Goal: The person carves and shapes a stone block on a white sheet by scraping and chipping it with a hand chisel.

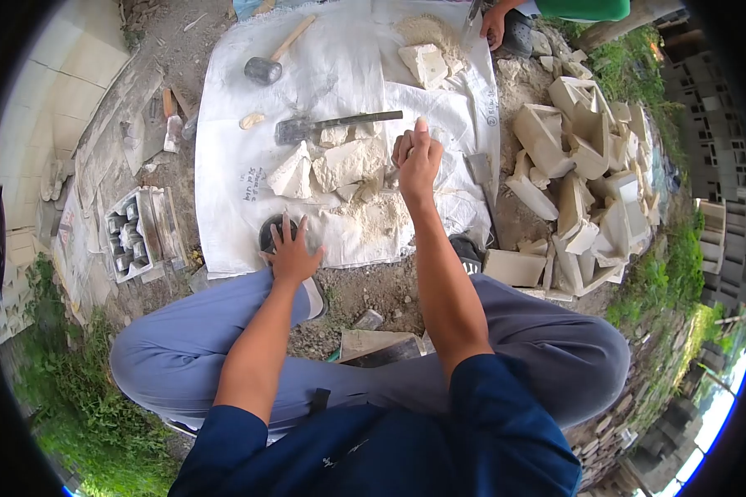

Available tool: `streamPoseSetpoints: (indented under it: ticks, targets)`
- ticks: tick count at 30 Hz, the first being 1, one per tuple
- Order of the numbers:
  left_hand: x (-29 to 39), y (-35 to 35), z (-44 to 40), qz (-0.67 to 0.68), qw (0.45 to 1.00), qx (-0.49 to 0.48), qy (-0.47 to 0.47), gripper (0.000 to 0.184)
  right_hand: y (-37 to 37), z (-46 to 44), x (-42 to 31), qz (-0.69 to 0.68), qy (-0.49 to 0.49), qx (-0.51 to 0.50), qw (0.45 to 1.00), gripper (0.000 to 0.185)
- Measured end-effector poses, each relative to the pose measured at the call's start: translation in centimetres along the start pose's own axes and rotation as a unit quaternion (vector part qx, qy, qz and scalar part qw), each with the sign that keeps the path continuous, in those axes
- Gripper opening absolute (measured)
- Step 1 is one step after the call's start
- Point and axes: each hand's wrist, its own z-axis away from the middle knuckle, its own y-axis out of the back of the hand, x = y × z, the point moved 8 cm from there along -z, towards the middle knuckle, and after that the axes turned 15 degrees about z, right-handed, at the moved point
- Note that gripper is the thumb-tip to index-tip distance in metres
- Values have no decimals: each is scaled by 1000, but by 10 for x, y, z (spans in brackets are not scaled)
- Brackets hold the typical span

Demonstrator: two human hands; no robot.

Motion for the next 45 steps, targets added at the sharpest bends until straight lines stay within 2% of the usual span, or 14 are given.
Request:
streamPoseSetpoints:
  ticks: [5, 8, 10, 12, 13, 15, 18, 22, 25, 30, 33, 35, 40, 45]
  targets:
    - [2, 1, 2, 8, 1000, 10, -4, 84, -11, -10, -84, 31, 1, -17, 999, 72]
    - [1, 1, 2, 7, 1000, 6, 0, 84, -14, -8, -67, 77, -2, 3, 997, 71]
    - [1, 4, 2, 4, 1000, 7, -3, 84, -17, 0, -14, 80, 7, -7, 997, 65]
    - [0, 3, 3, -5, 1000, -3, 10, 85, -21, 13, 12, 246, 61, -44, 966, 63]
    - [-1, 4, 0, -4, 1000, 2, 9, 85, -20, 11, 13, 244, 66, -45, 967, 63]
    - [-4, -2, 0, 12, 1000, -2, 0, 85, -3, 12, 21, 146, -13, -21, 989, 62]
    - [-3, 0, 0, -1, 1000, 9, -5, 85, 11, 11, -15, 49, 8, 15, 999, 63]
    - [0, 0, 2, -4, 1000, 14, -1, 84, -3, 13, -75, 67, 43, 7, 997, 64]
    - [1, 2, 2, -6, 1000, 15, 4, 84, -8, 11, -83, 40, 33, -8, 999, 64]
    - [-1, 2, 2, -1, 1000, 0, 6, 83, -22, 11, 31, 139, 18, -56, 989, 60]
    - [-1, 2, 1, 3, 1000, 0, 8, 83, -23, 3, 18, 155, 3, -47, 987, 59]
    - [1, 3, 3, 7, 1000, -1, 6, 83, -25, -4, 19, 89, -47, -91, 991, 60]
    - [-3, -2, 4, 17, 1000, 21, -12, 84, -46, -2, -49, 35, 6, -185, 982, 55]
    - [-1, 0, -1, 12, 1000, 15, -4, 84, -55, -2, -38, 14, -9, -179, 984, 51]
